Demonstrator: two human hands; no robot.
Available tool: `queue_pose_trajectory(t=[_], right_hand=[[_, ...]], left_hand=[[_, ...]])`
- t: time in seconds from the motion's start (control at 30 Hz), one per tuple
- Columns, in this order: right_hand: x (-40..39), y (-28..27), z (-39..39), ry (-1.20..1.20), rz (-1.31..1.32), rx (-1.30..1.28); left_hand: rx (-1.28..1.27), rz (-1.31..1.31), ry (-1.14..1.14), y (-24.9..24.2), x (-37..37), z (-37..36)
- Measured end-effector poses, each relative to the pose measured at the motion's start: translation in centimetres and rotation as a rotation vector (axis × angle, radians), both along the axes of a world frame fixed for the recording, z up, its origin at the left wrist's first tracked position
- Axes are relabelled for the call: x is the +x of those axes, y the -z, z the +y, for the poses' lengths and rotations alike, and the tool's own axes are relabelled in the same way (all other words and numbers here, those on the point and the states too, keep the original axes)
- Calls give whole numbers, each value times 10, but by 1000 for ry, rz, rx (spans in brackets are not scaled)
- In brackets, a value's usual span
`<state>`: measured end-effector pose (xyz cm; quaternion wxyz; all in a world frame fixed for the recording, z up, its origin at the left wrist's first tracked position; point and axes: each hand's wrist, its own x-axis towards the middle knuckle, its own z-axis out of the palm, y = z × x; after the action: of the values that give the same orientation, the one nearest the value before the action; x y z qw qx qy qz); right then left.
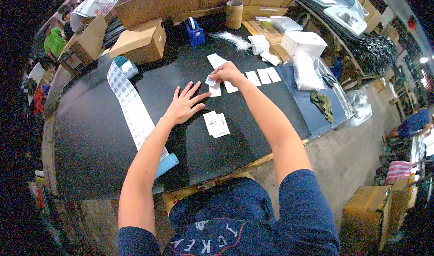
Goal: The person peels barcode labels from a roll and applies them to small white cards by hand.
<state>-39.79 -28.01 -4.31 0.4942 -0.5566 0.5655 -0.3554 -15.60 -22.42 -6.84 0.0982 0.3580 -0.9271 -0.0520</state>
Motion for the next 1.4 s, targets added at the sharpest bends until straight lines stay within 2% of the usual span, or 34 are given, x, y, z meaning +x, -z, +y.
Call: queue_pose_trajectory(t=[0.07, 0.13, 0.17, 0.2, 0.33, 0.37, 0.47, 0.83, 1.4], right_hand=[[-2, 4, -6, 7, 67, 8], [-9, 1, -10, -7, -9, -64], [-11, -9, -8, -66, 72, -97], [-13, -17, -6, -119, 32, -50], [-16, -33, -10, -312, 307, -104], [-16, -33, -11, -409, 274, -142], [-11, -37, -11, -473, 363, -90], [-12, -20, -5, -391, 358, -38], [-11, -2, -4, -329, 351, -120]], left_hand=[[-22, 9, 3, 3, -1, -3], [-36, 22, 10, 5, 0, -3], [-31, 18, 12, 5, 0, -3], [-26, 14, 12, 4, 0, -3], [-4, 25, -13, 6, 2, -2], [2, 27, -8, 5, 1, -2], [-2, 15, -10, 6, 0, -4], [-3, -21, -16, 7, 0, -3], [-17, 10, -12, 9, 0, -4]])
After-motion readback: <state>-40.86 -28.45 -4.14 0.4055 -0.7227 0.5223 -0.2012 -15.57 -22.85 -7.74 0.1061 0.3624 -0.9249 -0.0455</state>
